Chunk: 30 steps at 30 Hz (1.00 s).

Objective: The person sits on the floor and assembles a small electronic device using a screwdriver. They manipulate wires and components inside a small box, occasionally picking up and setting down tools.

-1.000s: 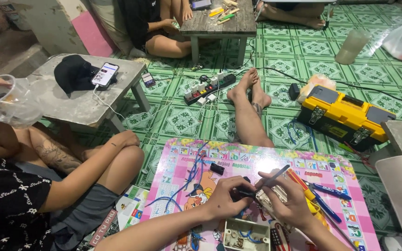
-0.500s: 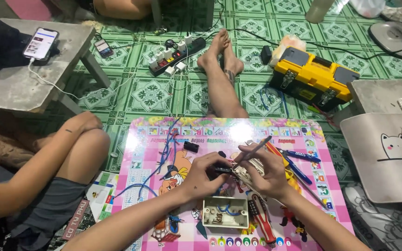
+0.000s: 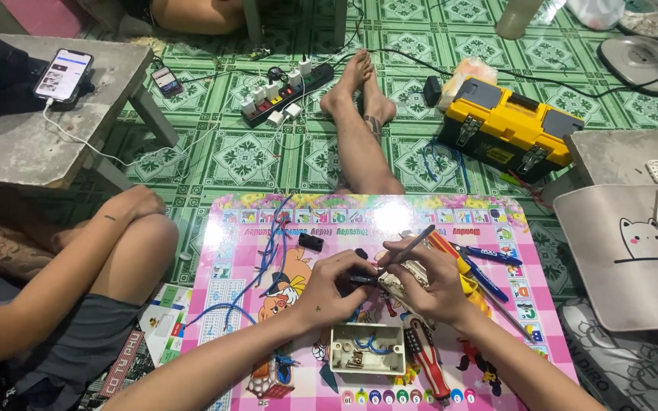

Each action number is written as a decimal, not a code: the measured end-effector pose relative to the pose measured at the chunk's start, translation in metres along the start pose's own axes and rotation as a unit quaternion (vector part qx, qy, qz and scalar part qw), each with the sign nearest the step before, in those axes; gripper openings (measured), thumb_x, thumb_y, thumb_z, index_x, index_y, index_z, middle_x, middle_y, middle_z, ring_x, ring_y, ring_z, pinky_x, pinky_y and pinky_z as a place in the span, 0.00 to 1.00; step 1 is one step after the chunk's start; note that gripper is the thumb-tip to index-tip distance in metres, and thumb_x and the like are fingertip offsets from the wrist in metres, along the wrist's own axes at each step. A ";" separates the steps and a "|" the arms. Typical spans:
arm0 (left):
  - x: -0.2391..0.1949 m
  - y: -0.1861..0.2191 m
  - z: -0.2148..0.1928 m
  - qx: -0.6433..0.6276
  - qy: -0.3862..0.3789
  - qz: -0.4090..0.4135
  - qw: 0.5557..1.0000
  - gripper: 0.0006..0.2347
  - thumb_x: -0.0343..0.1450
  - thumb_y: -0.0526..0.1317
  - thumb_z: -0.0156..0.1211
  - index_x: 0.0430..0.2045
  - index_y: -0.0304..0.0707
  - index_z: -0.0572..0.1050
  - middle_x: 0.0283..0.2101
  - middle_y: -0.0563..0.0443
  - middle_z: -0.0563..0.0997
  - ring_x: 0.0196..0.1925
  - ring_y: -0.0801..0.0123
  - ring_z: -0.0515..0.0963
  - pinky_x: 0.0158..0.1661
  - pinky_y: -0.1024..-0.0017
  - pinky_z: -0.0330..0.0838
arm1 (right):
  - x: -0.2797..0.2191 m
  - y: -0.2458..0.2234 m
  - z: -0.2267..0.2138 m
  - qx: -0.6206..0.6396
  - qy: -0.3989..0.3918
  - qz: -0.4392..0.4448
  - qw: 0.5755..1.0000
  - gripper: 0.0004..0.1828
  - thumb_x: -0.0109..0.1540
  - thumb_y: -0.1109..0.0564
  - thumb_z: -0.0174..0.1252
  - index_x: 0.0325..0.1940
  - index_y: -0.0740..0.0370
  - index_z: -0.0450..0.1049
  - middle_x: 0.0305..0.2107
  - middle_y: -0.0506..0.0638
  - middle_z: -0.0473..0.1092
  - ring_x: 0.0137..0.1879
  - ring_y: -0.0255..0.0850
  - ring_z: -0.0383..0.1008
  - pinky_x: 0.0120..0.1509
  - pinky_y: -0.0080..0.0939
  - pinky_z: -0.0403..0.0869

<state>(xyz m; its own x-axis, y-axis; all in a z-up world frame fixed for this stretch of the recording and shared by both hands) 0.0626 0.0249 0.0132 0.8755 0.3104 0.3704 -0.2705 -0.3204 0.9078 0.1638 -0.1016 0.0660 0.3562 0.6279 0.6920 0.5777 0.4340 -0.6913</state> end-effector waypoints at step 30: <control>-0.001 -0.006 0.002 -0.013 -0.018 -0.023 0.999 0.11 0.62 0.28 0.66 0.36 0.39 0.82 0.30 0.44 0.80 0.32 0.52 0.85 0.26 0.67 0.82 | 0.002 -0.003 0.002 -0.016 -0.013 -0.015 1.000 0.21 0.56 0.73 0.60 0.54 0.69 0.78 0.29 0.56 0.81 0.32 0.46 0.81 0.39 0.45 0.78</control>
<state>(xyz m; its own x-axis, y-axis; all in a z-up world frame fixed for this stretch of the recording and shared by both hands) 0.0637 0.0246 0.0071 0.9007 0.2927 0.3209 -0.2391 -0.2826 0.9290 0.1609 -0.1000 0.0692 0.3190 0.6314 0.7068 0.6120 0.4322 -0.6623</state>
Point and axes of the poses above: each hand's wrist, its own x-axis towards the middle knuckle, its own z-axis out of the palm, y = z × x, the point moved 7 cm from there along x, towards the middle knuckle
